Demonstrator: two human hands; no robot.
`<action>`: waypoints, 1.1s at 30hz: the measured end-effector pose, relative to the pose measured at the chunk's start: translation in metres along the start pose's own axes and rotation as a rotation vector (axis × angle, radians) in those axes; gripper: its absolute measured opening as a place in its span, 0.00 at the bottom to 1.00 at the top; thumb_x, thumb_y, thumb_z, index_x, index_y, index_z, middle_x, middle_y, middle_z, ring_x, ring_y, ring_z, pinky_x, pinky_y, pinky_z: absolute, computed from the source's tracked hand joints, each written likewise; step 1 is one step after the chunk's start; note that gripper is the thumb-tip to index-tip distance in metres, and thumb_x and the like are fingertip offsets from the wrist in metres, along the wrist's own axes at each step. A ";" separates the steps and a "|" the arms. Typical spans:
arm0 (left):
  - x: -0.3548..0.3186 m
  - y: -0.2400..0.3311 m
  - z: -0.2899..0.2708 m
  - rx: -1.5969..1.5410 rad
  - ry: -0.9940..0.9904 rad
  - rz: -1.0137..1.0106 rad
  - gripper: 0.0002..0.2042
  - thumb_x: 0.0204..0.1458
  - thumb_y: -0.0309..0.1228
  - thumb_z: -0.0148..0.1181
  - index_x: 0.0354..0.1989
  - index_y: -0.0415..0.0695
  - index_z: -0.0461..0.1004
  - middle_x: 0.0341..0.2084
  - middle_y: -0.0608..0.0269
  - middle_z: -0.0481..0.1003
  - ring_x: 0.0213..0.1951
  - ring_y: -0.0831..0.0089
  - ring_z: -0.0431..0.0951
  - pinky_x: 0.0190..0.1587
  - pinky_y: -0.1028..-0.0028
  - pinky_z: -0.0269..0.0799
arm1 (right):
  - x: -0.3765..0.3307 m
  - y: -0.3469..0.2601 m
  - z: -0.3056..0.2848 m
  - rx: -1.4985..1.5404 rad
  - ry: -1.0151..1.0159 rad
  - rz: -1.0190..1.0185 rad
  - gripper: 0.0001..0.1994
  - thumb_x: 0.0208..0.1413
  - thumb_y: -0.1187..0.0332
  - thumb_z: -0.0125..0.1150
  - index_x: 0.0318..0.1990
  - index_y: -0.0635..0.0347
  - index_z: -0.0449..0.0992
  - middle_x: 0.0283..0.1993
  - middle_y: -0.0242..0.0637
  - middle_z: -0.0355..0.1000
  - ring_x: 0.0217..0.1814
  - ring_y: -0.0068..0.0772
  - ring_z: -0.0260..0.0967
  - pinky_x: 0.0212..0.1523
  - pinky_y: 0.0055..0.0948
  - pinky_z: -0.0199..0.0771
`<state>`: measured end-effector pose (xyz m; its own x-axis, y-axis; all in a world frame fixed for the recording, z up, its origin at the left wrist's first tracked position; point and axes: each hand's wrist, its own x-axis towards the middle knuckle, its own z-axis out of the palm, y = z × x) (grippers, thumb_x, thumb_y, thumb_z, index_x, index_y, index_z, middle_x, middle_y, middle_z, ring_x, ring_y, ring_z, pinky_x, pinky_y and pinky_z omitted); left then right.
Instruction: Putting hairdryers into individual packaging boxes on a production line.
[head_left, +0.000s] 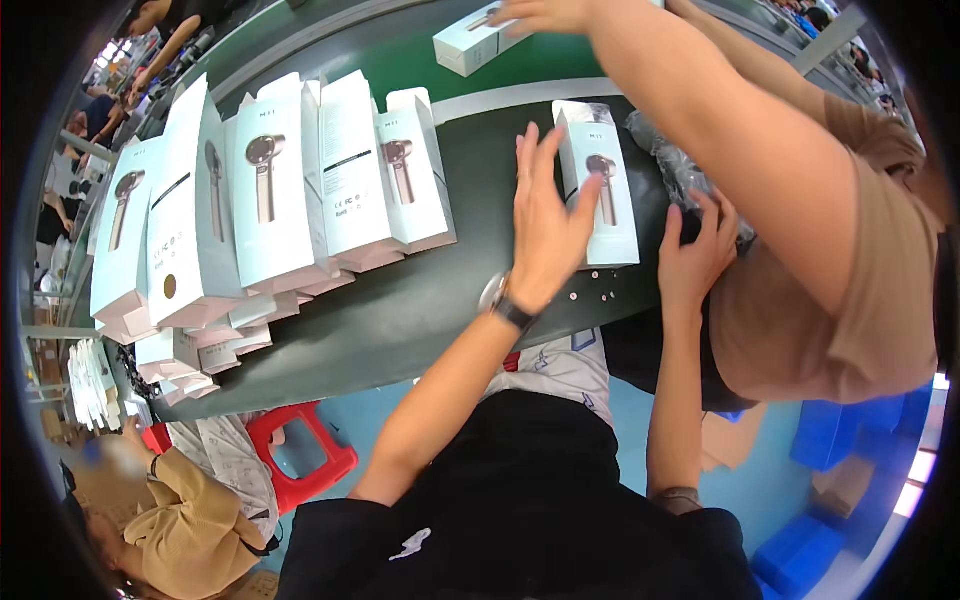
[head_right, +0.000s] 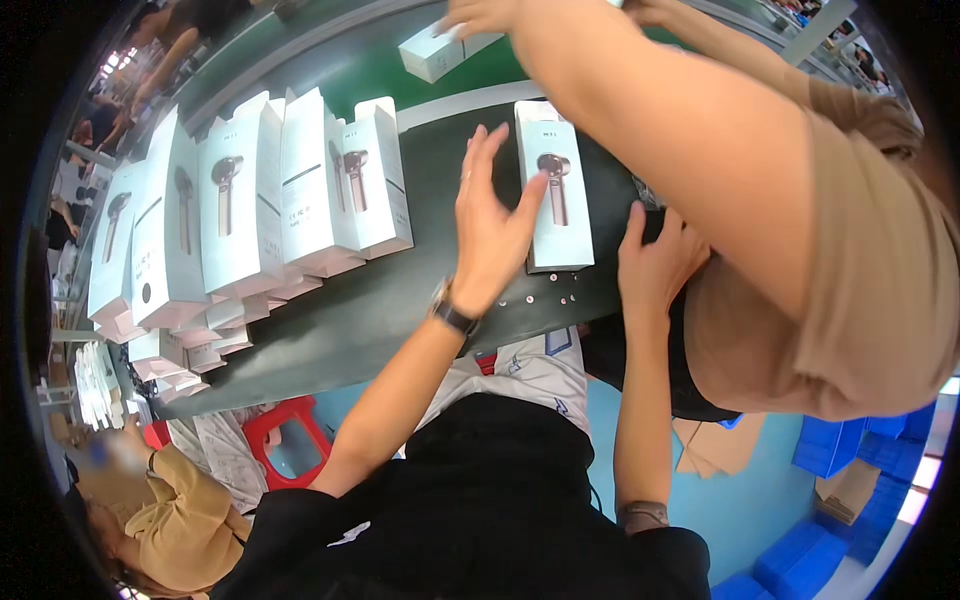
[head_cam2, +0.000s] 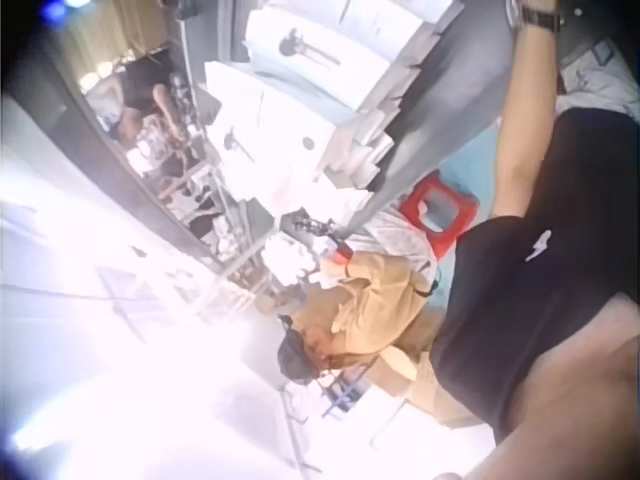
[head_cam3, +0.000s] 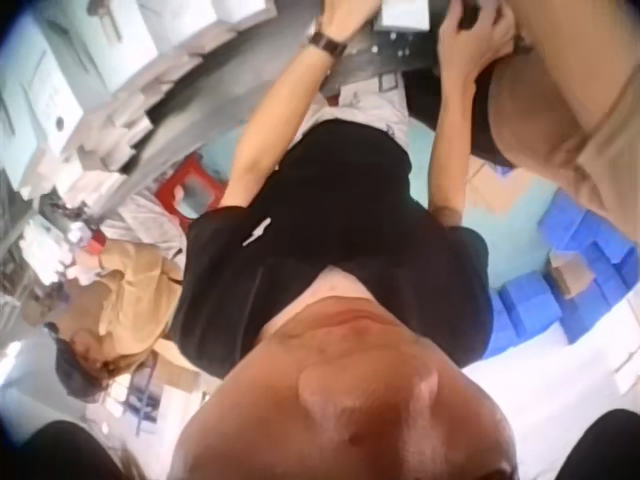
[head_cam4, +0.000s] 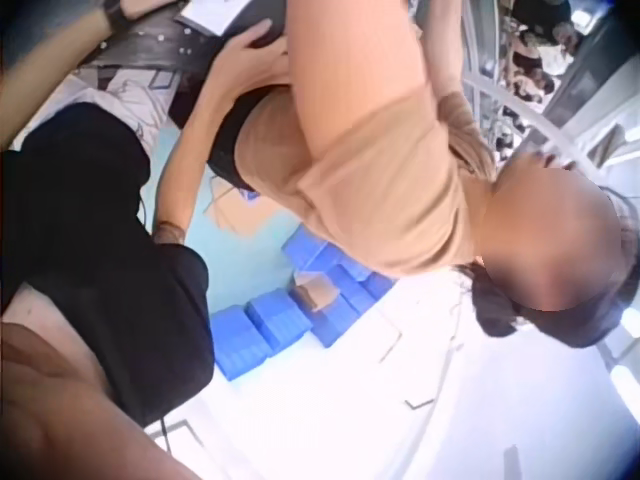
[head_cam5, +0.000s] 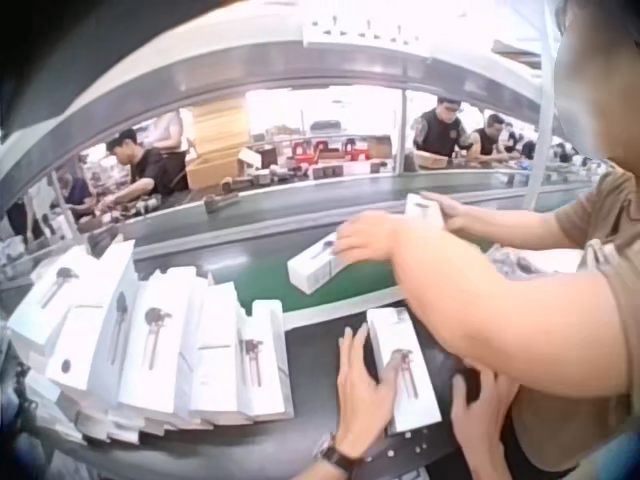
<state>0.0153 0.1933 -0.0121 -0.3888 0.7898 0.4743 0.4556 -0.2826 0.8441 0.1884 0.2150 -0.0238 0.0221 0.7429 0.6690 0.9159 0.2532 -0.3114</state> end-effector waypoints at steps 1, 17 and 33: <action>-0.014 0.010 -0.012 0.001 0.026 0.074 0.25 0.46 0.28 0.63 0.54 0.35 0.66 0.58 0.36 0.61 0.63 0.46 0.59 0.62 0.60 0.55 | 0.006 0.010 0.015 -0.019 0.024 0.028 0.16 0.50 0.65 0.63 0.47 0.53 0.73 0.55 0.40 0.64 0.61 0.47 0.59 0.55 0.46 0.58; -0.093 0.070 -0.155 -0.033 -0.114 0.034 0.11 0.43 0.17 0.61 0.36 0.35 0.72 0.33 0.49 0.77 0.37 0.63 0.77 0.44 0.70 0.70 | -0.011 0.016 0.029 0.210 0.117 0.078 0.18 0.53 0.74 0.58 0.52 0.68 0.67 0.58 0.59 0.60 0.59 0.61 0.59 0.57 0.47 0.60; -0.123 0.065 -0.058 -0.464 -0.570 -0.333 0.46 0.40 0.23 0.71 0.66 0.46 0.46 0.59 0.52 0.56 0.57 0.61 0.65 0.52 0.65 0.69 | -0.173 -0.021 -0.114 1.278 0.292 0.896 0.18 0.61 0.65 0.54 0.55 0.64 0.63 0.51 0.40 0.68 0.49 0.31 0.67 0.47 0.30 0.69</action>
<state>0.0466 0.0460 -0.0009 0.0799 0.9932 0.0848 -0.0401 -0.0818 0.9958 0.2109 0.0104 -0.0567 0.5571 0.8303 0.0195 -0.3582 0.2614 -0.8963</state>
